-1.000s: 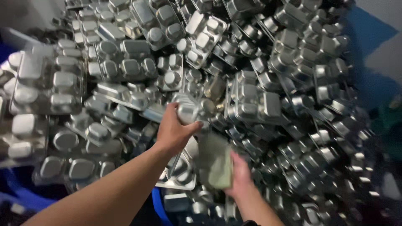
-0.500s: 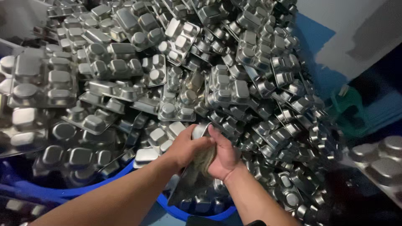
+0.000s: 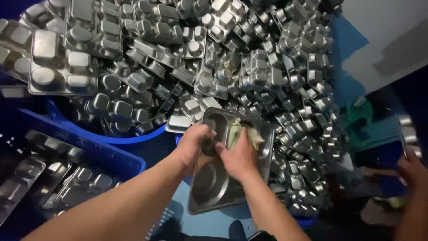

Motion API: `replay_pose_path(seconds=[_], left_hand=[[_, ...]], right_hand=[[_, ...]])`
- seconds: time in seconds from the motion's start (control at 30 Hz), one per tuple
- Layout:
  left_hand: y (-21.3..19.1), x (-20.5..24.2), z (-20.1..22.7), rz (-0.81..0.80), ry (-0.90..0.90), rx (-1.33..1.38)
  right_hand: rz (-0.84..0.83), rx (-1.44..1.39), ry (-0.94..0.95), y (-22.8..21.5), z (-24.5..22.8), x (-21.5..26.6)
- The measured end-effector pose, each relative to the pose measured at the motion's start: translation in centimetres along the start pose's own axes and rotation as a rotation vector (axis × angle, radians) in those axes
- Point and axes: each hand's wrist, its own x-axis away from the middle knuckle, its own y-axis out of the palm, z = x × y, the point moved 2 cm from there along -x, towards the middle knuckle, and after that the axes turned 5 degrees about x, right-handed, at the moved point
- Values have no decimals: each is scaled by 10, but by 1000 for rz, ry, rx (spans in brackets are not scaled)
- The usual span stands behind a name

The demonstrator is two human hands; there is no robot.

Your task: The person repeatedly picks up stainless steel compartment trays from a large pile, wipes each tray with a cloth, and places the cleaned trays into blue plastic baskets. The process continues with multiple trays handled one at a time.

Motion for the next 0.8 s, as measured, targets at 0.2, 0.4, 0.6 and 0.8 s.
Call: replay_pose_path(seconds=[0.2, 0.4, 0.6, 0.8], left_hand=[[19, 78, 2, 19, -311, 24], [20, 116, -4, -252, -198, -198], [3, 169, -1, -260, -209, -393], [4, 256, -7, -76, -151, -160]], right_hand=[[-274, -918, 591, -45, 30, 52], [124, -98, 403, -51, 76, 123], [-162, -924, 763, -45, 83, 263], [22, -529, 639, -2, -22, 364]])
